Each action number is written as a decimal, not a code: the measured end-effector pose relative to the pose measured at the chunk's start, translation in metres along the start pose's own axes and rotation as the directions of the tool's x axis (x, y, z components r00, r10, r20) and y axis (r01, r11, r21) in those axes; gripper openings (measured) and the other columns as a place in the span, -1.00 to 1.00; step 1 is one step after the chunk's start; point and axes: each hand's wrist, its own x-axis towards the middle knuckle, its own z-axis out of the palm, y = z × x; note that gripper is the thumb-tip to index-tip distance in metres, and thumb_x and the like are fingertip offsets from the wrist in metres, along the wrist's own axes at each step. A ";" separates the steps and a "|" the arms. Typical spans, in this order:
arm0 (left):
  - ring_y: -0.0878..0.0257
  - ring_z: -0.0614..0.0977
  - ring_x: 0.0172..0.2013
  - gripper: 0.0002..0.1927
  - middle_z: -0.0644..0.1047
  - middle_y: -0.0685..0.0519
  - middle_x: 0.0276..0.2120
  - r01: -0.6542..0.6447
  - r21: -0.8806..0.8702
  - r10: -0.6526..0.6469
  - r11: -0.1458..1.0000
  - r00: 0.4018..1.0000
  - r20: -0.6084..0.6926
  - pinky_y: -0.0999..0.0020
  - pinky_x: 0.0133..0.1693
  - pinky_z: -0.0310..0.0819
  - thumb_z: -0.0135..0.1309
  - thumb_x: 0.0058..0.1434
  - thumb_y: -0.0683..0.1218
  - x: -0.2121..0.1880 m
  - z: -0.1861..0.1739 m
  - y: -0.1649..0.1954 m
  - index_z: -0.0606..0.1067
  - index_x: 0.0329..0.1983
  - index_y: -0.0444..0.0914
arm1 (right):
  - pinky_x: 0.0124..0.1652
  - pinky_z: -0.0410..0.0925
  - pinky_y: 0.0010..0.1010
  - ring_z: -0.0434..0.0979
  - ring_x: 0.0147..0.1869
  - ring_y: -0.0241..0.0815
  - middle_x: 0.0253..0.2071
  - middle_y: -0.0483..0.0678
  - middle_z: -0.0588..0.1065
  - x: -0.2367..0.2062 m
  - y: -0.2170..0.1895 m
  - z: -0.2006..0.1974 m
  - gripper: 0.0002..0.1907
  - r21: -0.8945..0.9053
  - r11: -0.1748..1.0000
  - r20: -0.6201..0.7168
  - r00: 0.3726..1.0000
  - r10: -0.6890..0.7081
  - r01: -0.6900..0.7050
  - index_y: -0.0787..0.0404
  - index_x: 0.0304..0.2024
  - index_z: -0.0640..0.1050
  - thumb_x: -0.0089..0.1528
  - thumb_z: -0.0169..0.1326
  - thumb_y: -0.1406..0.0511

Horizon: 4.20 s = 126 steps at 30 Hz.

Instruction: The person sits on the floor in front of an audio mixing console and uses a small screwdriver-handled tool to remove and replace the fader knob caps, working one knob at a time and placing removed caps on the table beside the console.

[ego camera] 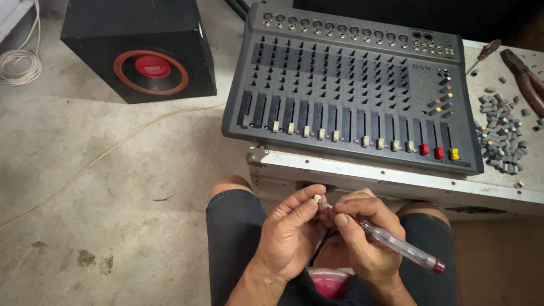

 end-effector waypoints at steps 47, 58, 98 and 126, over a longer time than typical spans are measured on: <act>0.14 0.62 -0.25 -0.89 0.61 0.01 -0.28 -0.160 0.893 0.593 -0.420 0.697 0.404 0.31 -0.21 0.51 0.21 0.21 -0.18 0.069 0.025 0.064 0.64 -0.21 -0.28 | -0.11 0.41 -0.48 0.56 -0.19 -0.29 -0.26 0.00 0.63 0.018 0.074 -0.012 -0.86 0.321 0.835 -0.217 0.824 0.523 -0.446 0.36 -0.15 0.57 0.27 0.14 0.40; 0.01 0.50 -0.11 -0.90 0.52 0.01 -0.22 -0.190 0.656 0.398 -0.731 0.662 0.635 0.15 -0.06 0.42 0.24 0.12 -0.24 0.099 0.030 0.082 0.63 -0.29 -0.23 | -0.15 0.39 -0.52 0.55 -0.22 -0.33 -0.28 -0.04 0.63 0.025 0.080 -0.011 -0.88 0.304 0.825 -0.216 0.809 0.547 -0.476 0.32 -0.18 0.61 0.24 0.17 0.40; -0.05 0.52 0.00 -0.67 0.53 -0.07 -0.08 -0.107 0.408 0.217 -0.907 0.711 0.669 0.01 0.09 0.38 0.15 0.09 -0.28 0.093 0.030 0.080 0.58 -0.05 -0.27 | -0.11 0.37 -0.53 0.52 -0.19 -0.35 -0.28 -0.06 0.62 0.018 0.108 -0.015 -0.90 0.303 0.810 -0.182 0.804 0.566 -0.502 0.31 -0.20 0.60 0.25 0.17 0.39; -0.02 0.54 -0.04 -0.73 0.53 -0.04 -0.12 -0.233 0.452 0.182 -0.861 0.689 0.701 0.09 0.03 0.45 0.15 0.05 -0.33 0.090 0.021 0.095 0.59 -0.17 -0.27 | -0.08 0.39 -0.49 0.58 -0.15 -0.28 -0.27 -0.01 0.63 0.014 0.115 -0.006 -0.88 0.272 0.800 -0.166 0.793 0.586 -0.535 0.34 -0.19 0.60 0.25 0.16 0.39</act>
